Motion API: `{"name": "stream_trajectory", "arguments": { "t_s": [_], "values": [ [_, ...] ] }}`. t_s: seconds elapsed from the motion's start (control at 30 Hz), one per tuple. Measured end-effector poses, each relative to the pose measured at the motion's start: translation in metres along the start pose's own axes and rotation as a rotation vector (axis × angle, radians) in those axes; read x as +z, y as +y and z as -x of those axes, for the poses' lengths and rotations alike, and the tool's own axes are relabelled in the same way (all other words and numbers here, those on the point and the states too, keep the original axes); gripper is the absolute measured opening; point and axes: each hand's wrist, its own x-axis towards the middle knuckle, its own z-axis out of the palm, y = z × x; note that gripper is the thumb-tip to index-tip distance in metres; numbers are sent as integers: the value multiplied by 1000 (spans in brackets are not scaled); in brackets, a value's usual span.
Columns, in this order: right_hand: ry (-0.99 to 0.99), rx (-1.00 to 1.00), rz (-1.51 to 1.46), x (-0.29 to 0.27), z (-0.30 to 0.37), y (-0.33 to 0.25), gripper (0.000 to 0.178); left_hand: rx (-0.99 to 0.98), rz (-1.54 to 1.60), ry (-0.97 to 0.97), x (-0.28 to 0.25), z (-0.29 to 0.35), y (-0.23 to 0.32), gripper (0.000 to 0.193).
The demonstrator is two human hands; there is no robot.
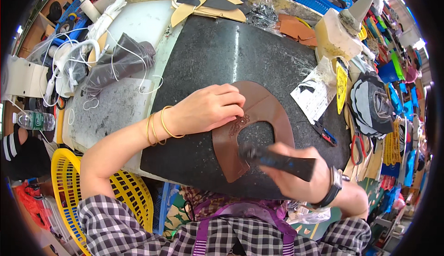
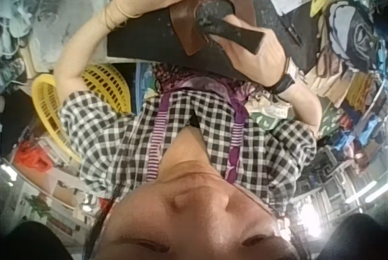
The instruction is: The person hammers leather pieces with a hammer, trims them with scissors, and aligns and presses the leather pieces onto inner lining pieces by hand.
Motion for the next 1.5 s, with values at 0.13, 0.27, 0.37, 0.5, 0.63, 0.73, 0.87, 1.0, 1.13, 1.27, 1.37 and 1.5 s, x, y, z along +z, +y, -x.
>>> {"name": "stream_trajectory", "arguments": {
  "t_s": [0.13,0.27,0.37,0.5,0.63,0.73,0.87,1.0,1.13,1.27,1.37,1.5],
  "values": [
    [127,-54,158,-2,-25,14,16,-46,19,13,2,0,-4,18],
    [116,-77,133,-25,5,17,19,-64,23,-34,-2,5,0,19],
    [409,27,127,-56,20,20,23,-83,-23,-56,-4,-13,9,24],
    [416,104,186,-51,12,20,21,-213,-217,-221,-4,-31,25,41],
    [149,81,365,-32,10,40,17,-195,-247,-171,5,-39,29,45],
    [322,-84,318,-34,-8,38,16,-239,-309,-191,1,-38,37,45],
    [102,88,295,-22,-13,49,23,-234,-273,-125,7,-39,41,43],
    [140,23,287,-18,-20,47,27,-337,-184,-115,9,-34,36,44],
    [138,28,236,-25,-1,45,20,-314,-181,-110,5,-36,40,43],
    [203,131,130,-1,56,44,21,-299,-222,-70,7,-42,44,38],
    [195,233,60,2,90,27,29,-299,-304,-94,7,-45,55,33],
    [311,305,461,1,110,48,16,-276,-409,-149,3,-38,68,12]
  ]
}}
